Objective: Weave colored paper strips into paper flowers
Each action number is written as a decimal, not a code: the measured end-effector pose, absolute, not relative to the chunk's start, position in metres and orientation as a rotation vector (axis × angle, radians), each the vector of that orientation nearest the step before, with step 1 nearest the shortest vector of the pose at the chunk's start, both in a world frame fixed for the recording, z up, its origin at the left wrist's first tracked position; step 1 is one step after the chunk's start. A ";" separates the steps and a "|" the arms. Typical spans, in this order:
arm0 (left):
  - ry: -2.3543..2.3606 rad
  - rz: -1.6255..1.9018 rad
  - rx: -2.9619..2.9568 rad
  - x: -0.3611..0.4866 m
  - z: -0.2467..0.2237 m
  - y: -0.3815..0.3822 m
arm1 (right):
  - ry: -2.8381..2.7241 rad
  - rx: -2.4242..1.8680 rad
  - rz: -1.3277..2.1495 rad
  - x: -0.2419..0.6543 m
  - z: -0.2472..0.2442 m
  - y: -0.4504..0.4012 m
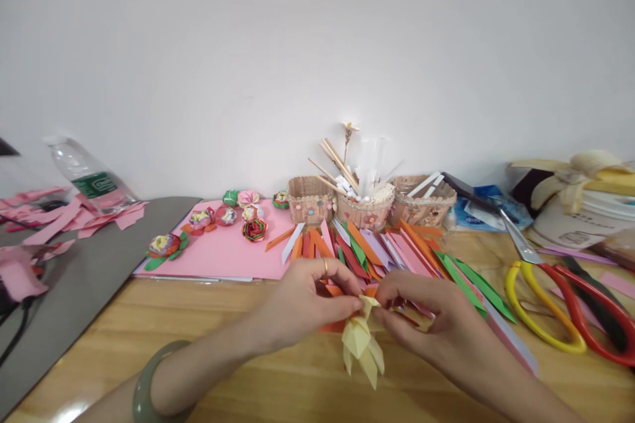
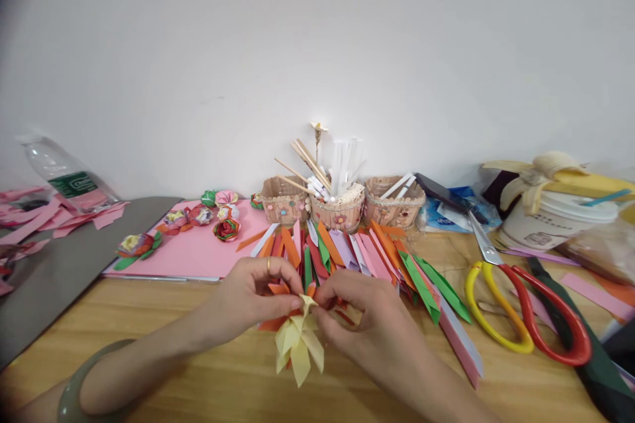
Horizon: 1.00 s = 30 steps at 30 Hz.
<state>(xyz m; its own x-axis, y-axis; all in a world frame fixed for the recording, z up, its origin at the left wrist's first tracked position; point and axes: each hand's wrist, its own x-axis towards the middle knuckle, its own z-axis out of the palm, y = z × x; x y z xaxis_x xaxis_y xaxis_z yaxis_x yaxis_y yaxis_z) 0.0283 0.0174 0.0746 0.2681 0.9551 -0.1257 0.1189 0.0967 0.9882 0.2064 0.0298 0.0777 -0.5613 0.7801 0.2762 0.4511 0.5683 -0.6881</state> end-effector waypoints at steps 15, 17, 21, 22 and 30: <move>1.177 0.921 1.397 0.032 0.072 0.013 | -2.283 -0.916 0.501 0.204 0.073 0.025; 1.173 1.009 1.609 0.032 0.069 0.011 | -2.305 -0.863 0.328 0.204 0.070 0.024; 1.078 1.098 1.859 0.030 0.068 0.010 | -2.340 -0.788 0.099 0.206 0.066 0.023; 1.053 1.090 1.787 0.029 0.069 0.011 | -2.336 -0.780 0.073 0.207 0.065 0.023; 1.054 0.922 1.317 0.029 0.072 0.021 | -2.299 -0.605 -0.209 0.211 0.061 0.029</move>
